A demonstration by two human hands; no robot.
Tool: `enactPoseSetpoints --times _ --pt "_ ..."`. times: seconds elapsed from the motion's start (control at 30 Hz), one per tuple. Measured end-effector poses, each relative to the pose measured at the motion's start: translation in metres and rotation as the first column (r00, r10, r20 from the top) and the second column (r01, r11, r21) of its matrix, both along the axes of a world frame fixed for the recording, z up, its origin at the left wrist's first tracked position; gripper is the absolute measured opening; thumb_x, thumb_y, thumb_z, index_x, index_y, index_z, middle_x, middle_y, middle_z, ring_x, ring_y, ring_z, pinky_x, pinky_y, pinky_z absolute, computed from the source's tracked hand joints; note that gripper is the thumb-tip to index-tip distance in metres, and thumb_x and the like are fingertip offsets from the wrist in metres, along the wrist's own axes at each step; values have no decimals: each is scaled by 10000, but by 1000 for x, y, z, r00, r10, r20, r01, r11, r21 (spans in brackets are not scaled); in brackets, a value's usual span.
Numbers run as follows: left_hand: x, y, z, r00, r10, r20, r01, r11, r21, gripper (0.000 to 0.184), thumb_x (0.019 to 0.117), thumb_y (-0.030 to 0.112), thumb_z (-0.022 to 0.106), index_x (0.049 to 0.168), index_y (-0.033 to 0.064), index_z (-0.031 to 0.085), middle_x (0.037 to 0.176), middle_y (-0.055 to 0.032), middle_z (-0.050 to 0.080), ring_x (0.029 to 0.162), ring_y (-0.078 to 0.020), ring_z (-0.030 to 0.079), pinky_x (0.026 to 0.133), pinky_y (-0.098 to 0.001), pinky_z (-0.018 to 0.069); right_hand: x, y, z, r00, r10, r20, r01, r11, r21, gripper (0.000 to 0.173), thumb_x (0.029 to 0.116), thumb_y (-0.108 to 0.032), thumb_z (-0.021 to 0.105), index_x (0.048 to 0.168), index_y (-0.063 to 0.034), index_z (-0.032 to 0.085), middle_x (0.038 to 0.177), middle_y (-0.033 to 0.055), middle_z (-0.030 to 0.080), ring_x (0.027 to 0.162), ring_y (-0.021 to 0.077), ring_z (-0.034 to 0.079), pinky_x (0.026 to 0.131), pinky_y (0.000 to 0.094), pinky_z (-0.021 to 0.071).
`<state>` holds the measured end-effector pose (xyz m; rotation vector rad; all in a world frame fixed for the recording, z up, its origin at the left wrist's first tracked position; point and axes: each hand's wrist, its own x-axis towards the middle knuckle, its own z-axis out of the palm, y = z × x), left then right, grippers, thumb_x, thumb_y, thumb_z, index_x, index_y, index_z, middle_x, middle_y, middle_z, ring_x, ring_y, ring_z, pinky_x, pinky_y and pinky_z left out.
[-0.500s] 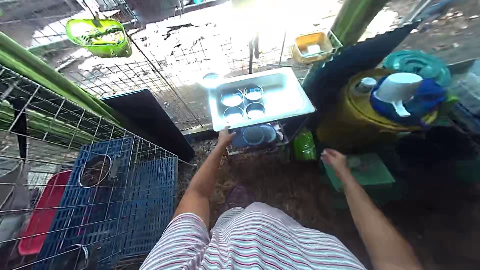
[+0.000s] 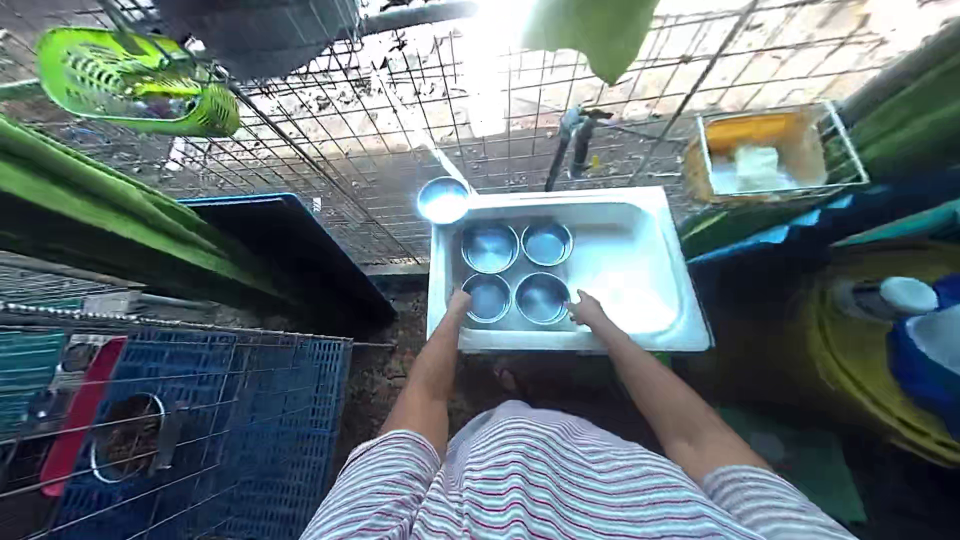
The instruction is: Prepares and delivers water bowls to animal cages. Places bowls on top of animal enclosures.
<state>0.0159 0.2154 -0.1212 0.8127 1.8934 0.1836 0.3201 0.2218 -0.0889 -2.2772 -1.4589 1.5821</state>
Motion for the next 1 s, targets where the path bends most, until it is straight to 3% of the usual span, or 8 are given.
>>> enactPoseSetpoints --times 0.1,0.23,0.53,0.67,0.8,0.87,0.93,1.0 --pt "0 6 7 994 -100 -47 95 991 -97 624 995 117 571 1549 -14 314 1459 -298 492 1323 -427 531 1040 -582 479 1 17 -28 990 -90 -108 75 988 -138 539 1077 -211 540 1558 -43 365 1347 303 581 1025 370 700 882 481 579" --pt "1 6 19 992 -126 -10 123 979 -160 605 994 50 523 1566 67 325 1436 -288 512 1267 -422 573 974 -575 521 2 22 -34 994 -36 -103 24 993 -112 411 1055 -95 528 1453 2 495 1290 290 618 981 351 712 856 480 591" --pt "6 -4 34 990 -114 84 124 986 -115 553 988 -14 514 1523 51 392 1416 -304 520 1240 -446 584 969 -611 510 42 31 -10 994 81 -68 -84 996 -36 339 1042 -67 538 1366 28 567 1059 232 683 712 217 655 674 380 553" --pt "13 -24 46 983 46 180 -40 998 -39 506 999 -23 512 1493 54 432 1417 -285 519 1200 -415 608 933 -585 533 70 38 15 986 148 -78 -142 987 78 306 1039 -68 549 1315 58 590 927 208 690 621 186 610 612 358 527" --pt "34 -57 78 902 289 322 -316 948 34 543 1021 4 504 1546 71 381 1420 -286 521 1153 -393 638 917 -543 560 92 37 54 968 245 -51 -232 954 187 334 1041 -75 560 1333 86 584 937 261 684 676 266 623 687 450 538" --pt "45 -78 103 841 388 377 -453 886 99 556 1020 17 516 1554 75 376 1418 -274 531 1138 -382 646 911 -532 563 95 38 75 939 342 -35 -319 905 282 308 1025 -45 572 1282 122 599 882 285 666 671 307 618 695 502 534" --pt "54 -104 129 788 456 414 -560 810 174 582 1020 11 516 1573 98 359 1479 -253 492 1171 -390 636 915 -551 562 98 39 93 893 448 -49 -402 840 364 310 988 -2 579 1252 161 585 826 270 653 621 257 598 643 462 533" --pt "65 -135 151 727 519 449 -651 728 214 613 1028 6 518 1597 121 319 1538 -244 434 1205 -394 620 915 -551 560 96 41 111 839 539 -73 -480 798 365 376 976 18 552 1308 188 503 800 225 635 568 147 577 585 351 534"
